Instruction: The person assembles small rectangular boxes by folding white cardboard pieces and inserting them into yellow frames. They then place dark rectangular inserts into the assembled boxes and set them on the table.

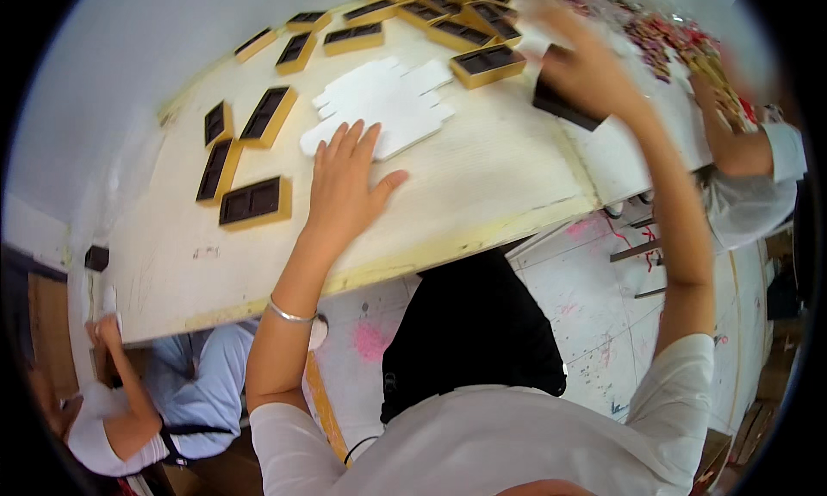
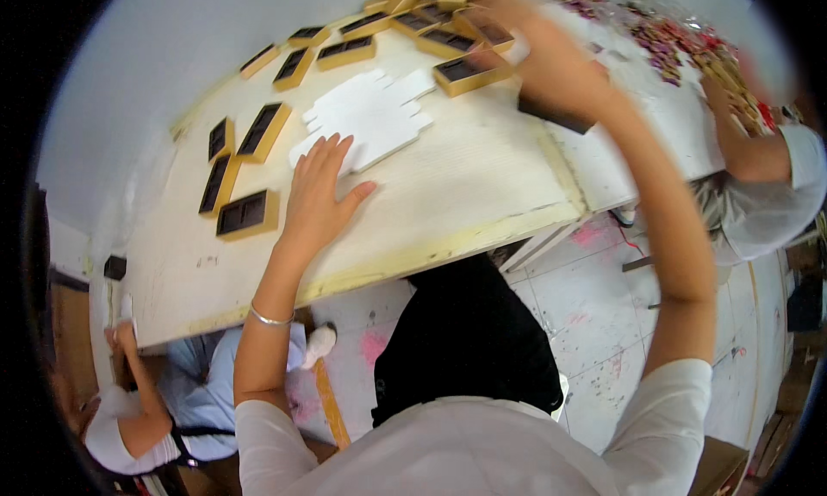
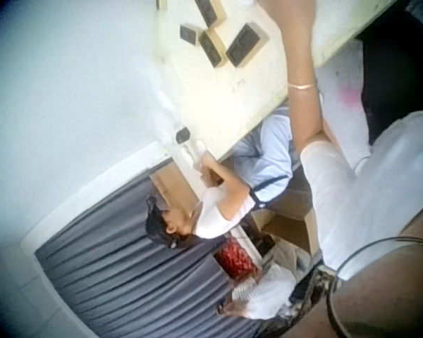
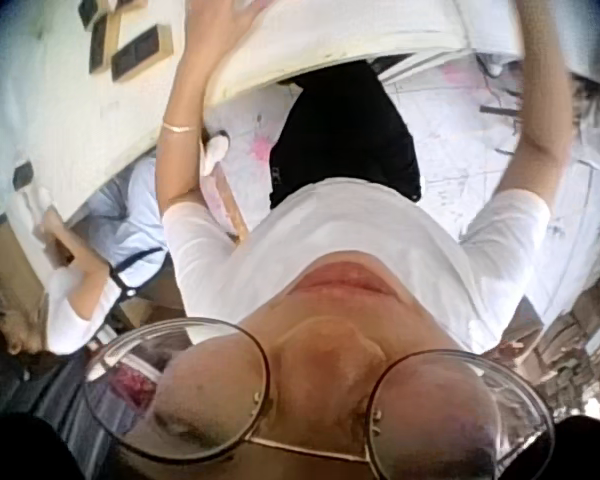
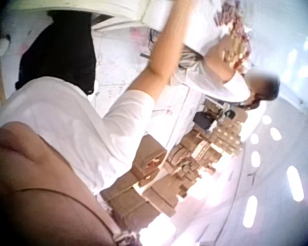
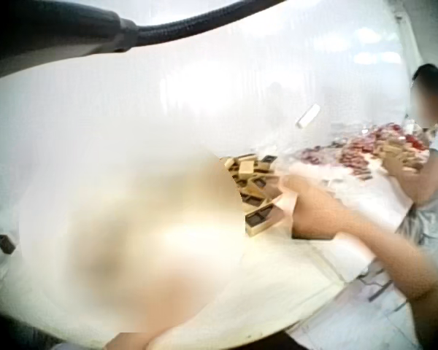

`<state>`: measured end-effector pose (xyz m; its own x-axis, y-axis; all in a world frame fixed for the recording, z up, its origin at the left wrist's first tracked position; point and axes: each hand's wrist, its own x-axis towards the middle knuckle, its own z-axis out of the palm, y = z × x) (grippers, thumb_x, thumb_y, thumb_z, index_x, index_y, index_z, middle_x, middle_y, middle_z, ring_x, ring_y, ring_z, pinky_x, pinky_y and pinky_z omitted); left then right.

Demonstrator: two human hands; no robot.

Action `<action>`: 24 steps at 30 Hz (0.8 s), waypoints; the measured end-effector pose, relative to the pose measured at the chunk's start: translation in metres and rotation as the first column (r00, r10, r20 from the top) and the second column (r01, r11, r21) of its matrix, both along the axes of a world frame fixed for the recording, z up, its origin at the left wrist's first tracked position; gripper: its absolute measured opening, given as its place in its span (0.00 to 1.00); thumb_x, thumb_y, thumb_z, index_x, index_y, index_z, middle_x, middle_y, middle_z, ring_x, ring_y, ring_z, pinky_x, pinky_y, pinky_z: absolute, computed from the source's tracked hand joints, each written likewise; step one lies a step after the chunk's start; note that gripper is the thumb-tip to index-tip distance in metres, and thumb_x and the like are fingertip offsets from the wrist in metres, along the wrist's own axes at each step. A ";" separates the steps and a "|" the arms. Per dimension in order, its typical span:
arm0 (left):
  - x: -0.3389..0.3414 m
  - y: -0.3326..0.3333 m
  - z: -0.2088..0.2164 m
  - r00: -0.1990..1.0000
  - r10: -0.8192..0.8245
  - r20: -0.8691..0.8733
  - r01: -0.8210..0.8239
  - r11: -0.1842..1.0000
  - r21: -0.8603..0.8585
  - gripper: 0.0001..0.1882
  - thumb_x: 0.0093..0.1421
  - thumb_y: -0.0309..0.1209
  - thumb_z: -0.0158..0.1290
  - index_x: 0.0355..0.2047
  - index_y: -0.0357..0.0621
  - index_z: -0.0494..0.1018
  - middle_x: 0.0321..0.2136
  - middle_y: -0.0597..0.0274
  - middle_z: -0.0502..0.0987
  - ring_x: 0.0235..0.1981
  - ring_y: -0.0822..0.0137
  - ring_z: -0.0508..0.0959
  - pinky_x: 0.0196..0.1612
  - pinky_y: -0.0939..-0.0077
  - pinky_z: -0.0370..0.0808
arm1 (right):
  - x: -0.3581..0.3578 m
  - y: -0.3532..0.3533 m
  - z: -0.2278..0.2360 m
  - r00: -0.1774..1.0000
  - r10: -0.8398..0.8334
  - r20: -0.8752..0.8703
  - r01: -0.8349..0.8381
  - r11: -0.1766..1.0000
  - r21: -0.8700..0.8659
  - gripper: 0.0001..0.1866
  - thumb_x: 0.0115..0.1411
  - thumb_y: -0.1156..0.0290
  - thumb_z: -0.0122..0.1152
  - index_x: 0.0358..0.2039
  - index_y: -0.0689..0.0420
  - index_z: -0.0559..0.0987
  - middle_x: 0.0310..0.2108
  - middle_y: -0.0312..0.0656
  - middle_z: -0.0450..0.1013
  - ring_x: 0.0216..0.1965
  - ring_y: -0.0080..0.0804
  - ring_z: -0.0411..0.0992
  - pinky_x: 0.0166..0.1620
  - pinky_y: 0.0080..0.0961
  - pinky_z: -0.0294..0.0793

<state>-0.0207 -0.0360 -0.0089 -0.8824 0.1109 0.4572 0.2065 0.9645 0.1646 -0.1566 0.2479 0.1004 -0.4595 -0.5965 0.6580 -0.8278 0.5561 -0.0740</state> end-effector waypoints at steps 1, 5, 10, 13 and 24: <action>-0.011 -0.001 -0.010 0.998 0.021 -0.051 -0.024 0.998 -0.055 0.31 0.55 0.42 0.58 0.55 0.39 0.66 0.56 0.45 0.66 0.60 0.46 0.62 0.61 0.57 0.58 | 0.003 -0.015 -0.020 0.997 0.077 0.011 -0.078 0.989 0.127 0.21 0.55 0.68 0.64 0.50 0.54 0.74 0.57 0.46 0.66 0.57 0.44 0.65 0.57 0.36 0.65; -0.051 -0.001 -0.016 1.000 0.008 -0.018 -0.011 0.985 -0.170 0.17 0.57 0.37 0.55 0.42 0.39 0.71 0.40 0.47 0.75 0.45 0.49 0.73 0.47 0.58 0.69 | 0.044 -0.032 -0.072 0.938 0.320 0.137 -0.342 0.918 0.199 0.21 0.48 0.71 0.68 0.45 0.59 0.77 0.55 0.50 0.66 0.56 0.49 0.65 0.56 0.40 0.66; -0.051 -0.005 -0.014 0.992 -0.030 -0.121 0.011 0.988 -0.155 0.07 0.56 0.31 0.52 0.25 0.41 0.71 0.21 0.55 0.74 0.28 0.53 0.76 0.31 0.58 0.71 | 0.140 0.005 -0.036 0.855 0.511 0.082 -0.473 0.836 -0.280 0.17 0.50 0.75 0.64 0.42 0.59 0.77 0.51 0.54 0.69 0.49 0.50 0.70 0.48 0.37 0.72; -0.027 -0.018 -0.007 0.997 0.043 -0.070 -0.056 0.981 -0.187 0.07 0.55 0.31 0.53 0.23 0.43 0.74 0.21 0.55 0.76 0.28 0.55 0.77 0.32 0.61 0.72 | 0.196 0.019 -0.036 0.851 0.486 -0.199 -0.510 0.673 -0.535 0.15 0.50 0.75 0.63 0.40 0.58 0.77 0.48 0.52 0.70 0.47 0.48 0.71 0.46 0.38 0.73; 0.041 0.034 0.032 0.885 -0.301 -0.355 0.271 0.953 -0.133 0.05 0.47 0.26 0.60 0.26 0.43 0.77 0.30 0.59 0.79 0.35 0.59 0.79 0.39 0.67 0.75 | 0.221 -0.012 -0.133 0.673 0.693 -0.260 -0.735 0.583 -0.348 0.08 0.49 0.76 0.60 0.32 0.56 0.79 0.38 0.46 0.73 0.40 0.40 0.73 0.40 0.40 0.77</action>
